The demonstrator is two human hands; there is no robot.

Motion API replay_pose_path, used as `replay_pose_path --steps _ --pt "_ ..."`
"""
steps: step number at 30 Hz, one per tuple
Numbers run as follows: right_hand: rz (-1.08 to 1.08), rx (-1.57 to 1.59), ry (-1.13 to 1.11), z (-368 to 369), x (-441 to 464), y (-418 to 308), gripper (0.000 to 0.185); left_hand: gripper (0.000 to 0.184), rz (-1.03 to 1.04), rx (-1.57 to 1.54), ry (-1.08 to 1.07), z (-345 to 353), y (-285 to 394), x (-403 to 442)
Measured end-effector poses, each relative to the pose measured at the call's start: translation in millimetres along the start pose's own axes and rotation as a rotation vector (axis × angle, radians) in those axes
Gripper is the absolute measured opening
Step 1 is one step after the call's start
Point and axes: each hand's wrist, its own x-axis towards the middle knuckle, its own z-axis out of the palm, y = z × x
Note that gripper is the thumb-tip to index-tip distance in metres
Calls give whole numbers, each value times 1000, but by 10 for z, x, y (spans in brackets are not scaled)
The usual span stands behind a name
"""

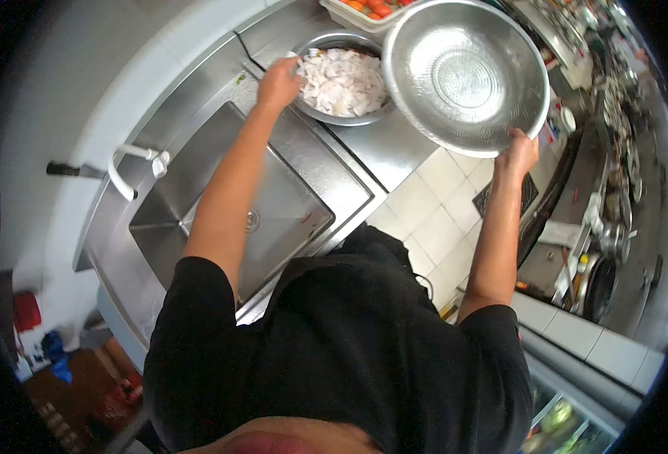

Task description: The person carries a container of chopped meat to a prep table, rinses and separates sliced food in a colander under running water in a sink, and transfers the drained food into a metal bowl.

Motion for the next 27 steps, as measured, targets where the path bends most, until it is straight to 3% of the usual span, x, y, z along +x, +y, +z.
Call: replay_pose_path --steps 2,3,4,7,10,17,19,21,22,24,25,27 --pt "188 -61 169 -762 306 325 45 41 62 33 79 88 -238 172" --pt "259 -6 245 -1083 259 376 41 43 53 60 89 124 -305 252" --pt "346 84 215 -1579 326 531 40 44 43 86 100 133 -415 243" --pt "383 14 330 -2686 396 769 40 47 39 84 21 328 -548 430" --pt "446 -10 440 -3340 361 980 35 50 34 5 -94 415 -578 544" --pt "517 -98 795 -4162 526 2069 25 33 46 232 -91 475 -495 694" --pt "532 -57 810 -4097 498 2156 16 31 79 264 -74 558 -629 734" --pt "481 -306 728 -4342 538 2490 8 28 54 352 -119 535 -572 746" --pt "441 -337 685 -4368 517 2577 10 26 -43 388 -136 503 -442 745" --pt "505 -319 655 -4616 620 2956 17 21 -20 546 -116 454 -656 806" --pt "619 -334 627 -4520 637 2842 20 20 -2 606 -112 389 -485 767" --pt "603 -518 598 -4286 681 2673 23 20 25 594 -69 309 -392 758"
